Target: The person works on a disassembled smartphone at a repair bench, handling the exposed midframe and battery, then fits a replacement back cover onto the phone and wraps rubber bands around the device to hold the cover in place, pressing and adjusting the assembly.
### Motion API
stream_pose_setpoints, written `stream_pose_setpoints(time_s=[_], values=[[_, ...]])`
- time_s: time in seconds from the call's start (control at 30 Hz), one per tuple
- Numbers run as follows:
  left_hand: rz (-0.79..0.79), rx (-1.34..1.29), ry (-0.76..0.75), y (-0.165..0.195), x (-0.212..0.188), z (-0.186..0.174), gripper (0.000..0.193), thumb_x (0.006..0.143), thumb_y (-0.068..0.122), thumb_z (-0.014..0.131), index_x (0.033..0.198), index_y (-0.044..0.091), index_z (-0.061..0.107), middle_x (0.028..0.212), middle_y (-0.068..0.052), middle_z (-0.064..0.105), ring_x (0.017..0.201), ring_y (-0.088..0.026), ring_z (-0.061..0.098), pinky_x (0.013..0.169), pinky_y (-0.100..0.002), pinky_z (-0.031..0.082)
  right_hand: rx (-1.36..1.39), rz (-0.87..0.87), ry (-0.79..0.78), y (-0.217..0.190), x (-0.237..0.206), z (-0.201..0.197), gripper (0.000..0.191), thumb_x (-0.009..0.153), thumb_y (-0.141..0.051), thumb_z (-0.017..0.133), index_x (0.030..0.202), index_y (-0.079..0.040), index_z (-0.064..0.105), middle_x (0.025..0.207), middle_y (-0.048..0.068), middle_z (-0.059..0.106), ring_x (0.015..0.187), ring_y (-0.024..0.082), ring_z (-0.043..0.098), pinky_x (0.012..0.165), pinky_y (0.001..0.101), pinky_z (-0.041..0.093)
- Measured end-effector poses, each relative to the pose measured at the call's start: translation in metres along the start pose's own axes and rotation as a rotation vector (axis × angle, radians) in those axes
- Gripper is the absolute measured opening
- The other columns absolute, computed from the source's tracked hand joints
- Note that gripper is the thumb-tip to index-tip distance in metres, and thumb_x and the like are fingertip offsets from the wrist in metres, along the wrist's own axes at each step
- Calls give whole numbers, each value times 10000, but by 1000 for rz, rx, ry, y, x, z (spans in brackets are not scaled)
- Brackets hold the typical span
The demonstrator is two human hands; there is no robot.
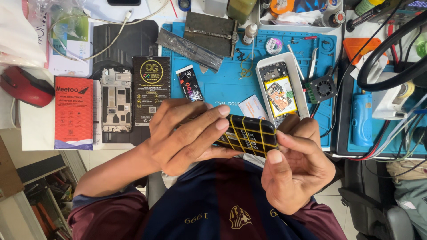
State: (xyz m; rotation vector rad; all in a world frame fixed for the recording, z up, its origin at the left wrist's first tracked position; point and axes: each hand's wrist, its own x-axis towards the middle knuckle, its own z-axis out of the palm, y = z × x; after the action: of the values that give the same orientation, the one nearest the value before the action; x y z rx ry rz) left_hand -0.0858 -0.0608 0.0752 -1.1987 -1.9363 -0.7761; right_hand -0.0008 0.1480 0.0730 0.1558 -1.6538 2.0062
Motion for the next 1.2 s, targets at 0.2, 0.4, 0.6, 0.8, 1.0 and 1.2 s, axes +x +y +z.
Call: stream_pose_setpoints(time_s=[0.2, 0.4, 0.6, 0.8, 1.0, 1.2], values=[[-1, 1, -1, 1, -1, 1, 640, 929, 368, 901, 1318, -33, 589, 1294, -143, 676, 1078, -272, 652, 846, -366, 559, 4, 14, -3, -1, -1, -1, 163, 982, 14, 744, 1119, 87, 697, 924, 68, 528, 802, 122, 474, 759, 235, 364], [-118, -71, 12, 3, -3, 4, 750, 897, 443, 945, 1340, -36, 575, 1289, -160, 666, 1047, -285, 658, 831, -373, 567, -124, 78, -41, -8, 1, -3, 272, 978, 18, 703, 1230, 111, 661, 989, 92, 554, 890, 134, 504, 852, 225, 414], [-251, -153, 59, 6, -10, 9, 841, 846, 442, 971, 1351, -68, 533, 1300, -200, 624, 1058, -340, 679, 867, -408, 593, -94, 23, -103, -5, -4, -2, 405, 990, 7, 704, 1366, 114, 600, 1174, 196, 617, 1011, 176, 560, 960, 265, 460], [-272, -165, 117, 10, -19, 18, 889, 802, 438, 997, 1361, -56, 513, 1270, -194, 626, 1048, -335, 674, 849, -412, 588, -186, -56, -127, 0, -10, -8, 239, 1010, 21, 697, 1243, 67, 667, 1149, 191, 644, 987, 193, 603, 925, 274, 483], [-251, -128, 123, 14, -19, 21, 896, 823, 418, 1016, 1384, -44, 492, 1291, -193, 623, 1051, -313, 664, 841, -401, 576, -135, -57, 64, 11, -15, -1, 390, 897, 41, 690, 1281, 74, 631, 1080, 189, 653, 927, 191, 597, 843, 282, 491], [-266, -95, 98, 17, -14, 19, 929, 843, 397, 1026, 1427, -33, 445, 1320, -182, 612, 1091, -306, 661, 872, -391, 567, -73, 46, 27, 8, -14, -7, 464, 1001, 44, 693, 1442, 71, 551, 1164, 174, 652, 1019, 158, 660, 823, 227, 592]])
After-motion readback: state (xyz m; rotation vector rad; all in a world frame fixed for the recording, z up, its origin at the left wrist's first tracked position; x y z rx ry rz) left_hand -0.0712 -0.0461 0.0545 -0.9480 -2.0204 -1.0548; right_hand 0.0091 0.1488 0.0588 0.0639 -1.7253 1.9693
